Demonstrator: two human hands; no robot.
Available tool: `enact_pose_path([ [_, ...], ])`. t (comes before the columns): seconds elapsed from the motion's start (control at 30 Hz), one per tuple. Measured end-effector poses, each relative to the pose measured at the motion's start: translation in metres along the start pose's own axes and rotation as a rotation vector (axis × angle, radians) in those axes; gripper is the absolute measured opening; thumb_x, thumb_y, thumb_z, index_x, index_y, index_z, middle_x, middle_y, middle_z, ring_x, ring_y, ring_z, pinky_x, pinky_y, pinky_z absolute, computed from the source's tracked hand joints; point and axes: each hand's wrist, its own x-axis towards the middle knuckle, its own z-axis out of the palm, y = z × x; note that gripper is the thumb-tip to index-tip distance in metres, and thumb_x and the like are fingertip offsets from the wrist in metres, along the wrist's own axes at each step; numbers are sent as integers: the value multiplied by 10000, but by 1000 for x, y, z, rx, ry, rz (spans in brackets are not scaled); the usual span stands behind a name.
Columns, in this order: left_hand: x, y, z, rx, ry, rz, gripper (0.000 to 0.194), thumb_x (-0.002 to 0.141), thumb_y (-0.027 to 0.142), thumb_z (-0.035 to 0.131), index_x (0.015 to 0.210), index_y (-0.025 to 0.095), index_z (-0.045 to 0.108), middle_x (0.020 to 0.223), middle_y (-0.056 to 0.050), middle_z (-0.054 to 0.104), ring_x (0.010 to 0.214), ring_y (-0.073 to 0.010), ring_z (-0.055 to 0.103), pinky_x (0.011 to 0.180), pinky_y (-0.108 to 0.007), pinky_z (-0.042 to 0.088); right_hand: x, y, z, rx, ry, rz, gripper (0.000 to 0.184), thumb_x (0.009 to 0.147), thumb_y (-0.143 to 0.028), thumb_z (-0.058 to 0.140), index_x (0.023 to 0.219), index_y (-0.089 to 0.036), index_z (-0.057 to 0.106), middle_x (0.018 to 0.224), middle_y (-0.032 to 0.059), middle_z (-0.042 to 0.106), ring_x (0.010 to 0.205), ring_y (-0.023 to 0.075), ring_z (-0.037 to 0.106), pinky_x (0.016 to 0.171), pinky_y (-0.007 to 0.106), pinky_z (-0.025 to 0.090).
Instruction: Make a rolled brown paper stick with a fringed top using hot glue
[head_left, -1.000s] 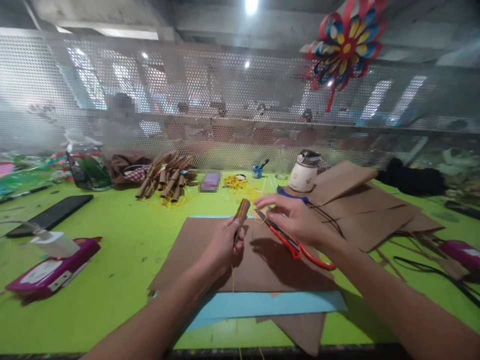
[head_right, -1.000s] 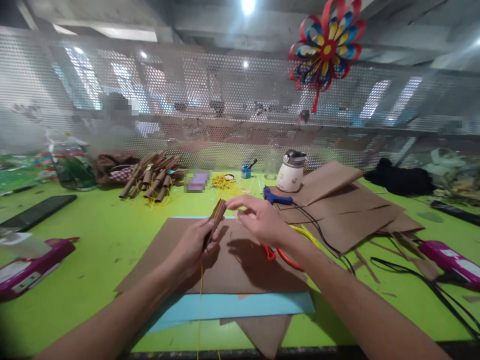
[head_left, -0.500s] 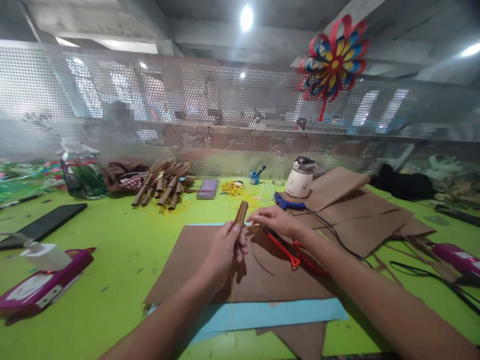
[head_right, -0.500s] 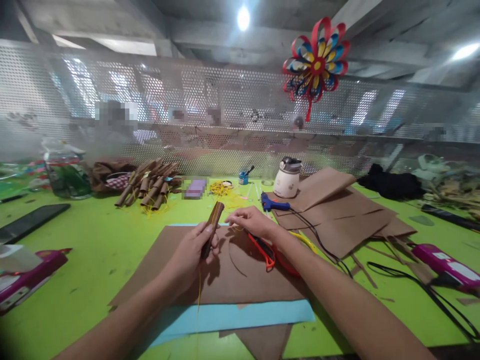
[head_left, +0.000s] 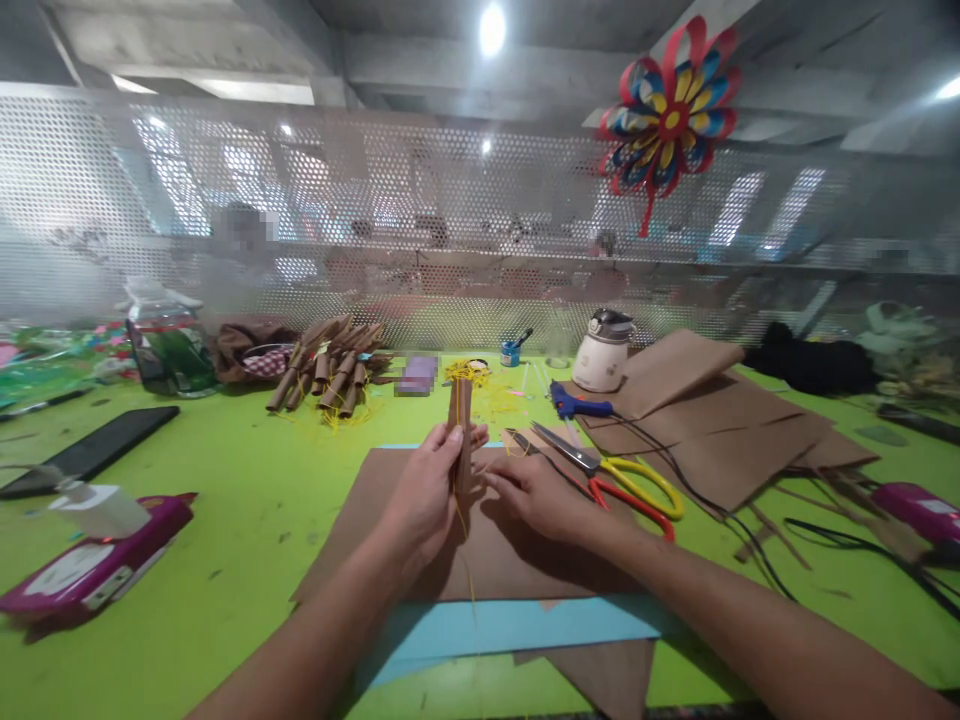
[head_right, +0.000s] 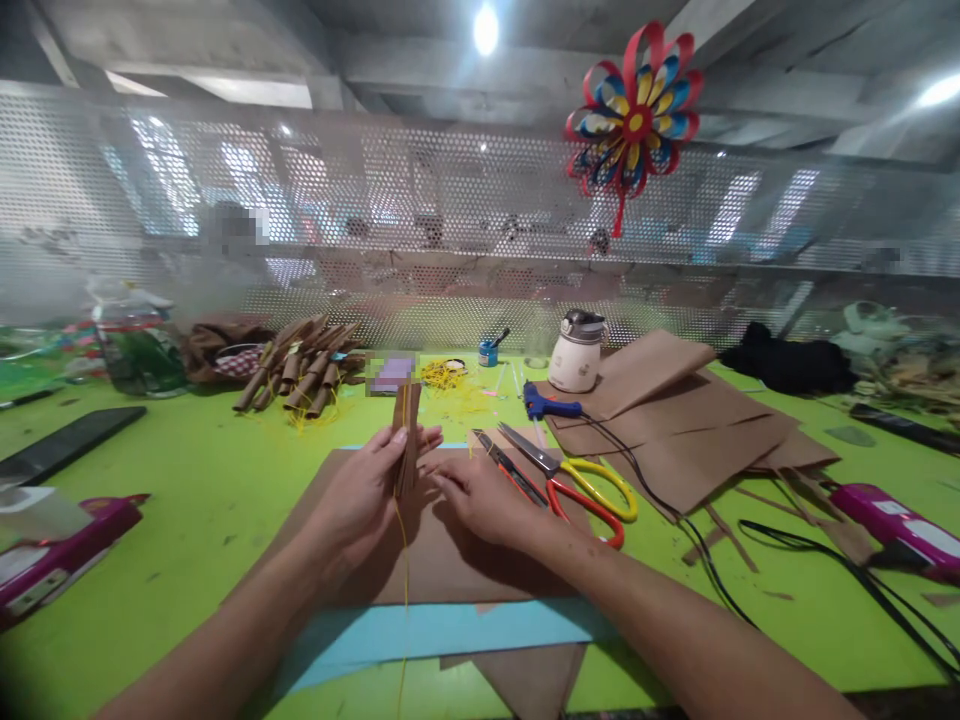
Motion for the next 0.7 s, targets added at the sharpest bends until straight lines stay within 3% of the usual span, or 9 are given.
enact_pose_path([
  [0.17,-3,3,3,-19,-40,24,72,914,210,474,960,170,513,826,-80,709,711,-168,674,708,-311,539,-11,-10,14,-465,-81,-97,202,903,-250,452,841,-151,617,723,52,647,599,144,506,555,259,297],
  [0.3,-3,5,1,38,-25,87,87,901,218,488,965,165,514,701,-15,654,534,-100,590,523,-201,461,-14,-23,15,-656,-100,-251,215,862,-149,423,993,-139,593,736,74,653,579,163,513,533,280,293],
  [0.43,3,3,-4,88,-9,153,87,876,218,509,934,154,511,636,13,597,447,-63,490,419,-158,345,-24,-44,13,-694,-228,-285,161,820,-136,453,903,-154,590,671,63,643,487,152,480,450,274,244],
  [0.57,10,-3,-10,110,4,82,81,857,230,524,889,161,496,597,28,557,407,-57,456,389,-156,311,-39,-61,14,-663,-385,-423,154,808,-93,472,853,-133,613,695,81,662,526,158,524,471,272,296],
  [0.7,17,-13,-15,168,0,31,87,850,239,531,850,168,480,581,30,543,390,-55,454,357,-141,273,-49,-78,8,-553,-552,-543,194,882,-249,508,797,-145,648,635,56,664,574,174,574,540,290,355],
])
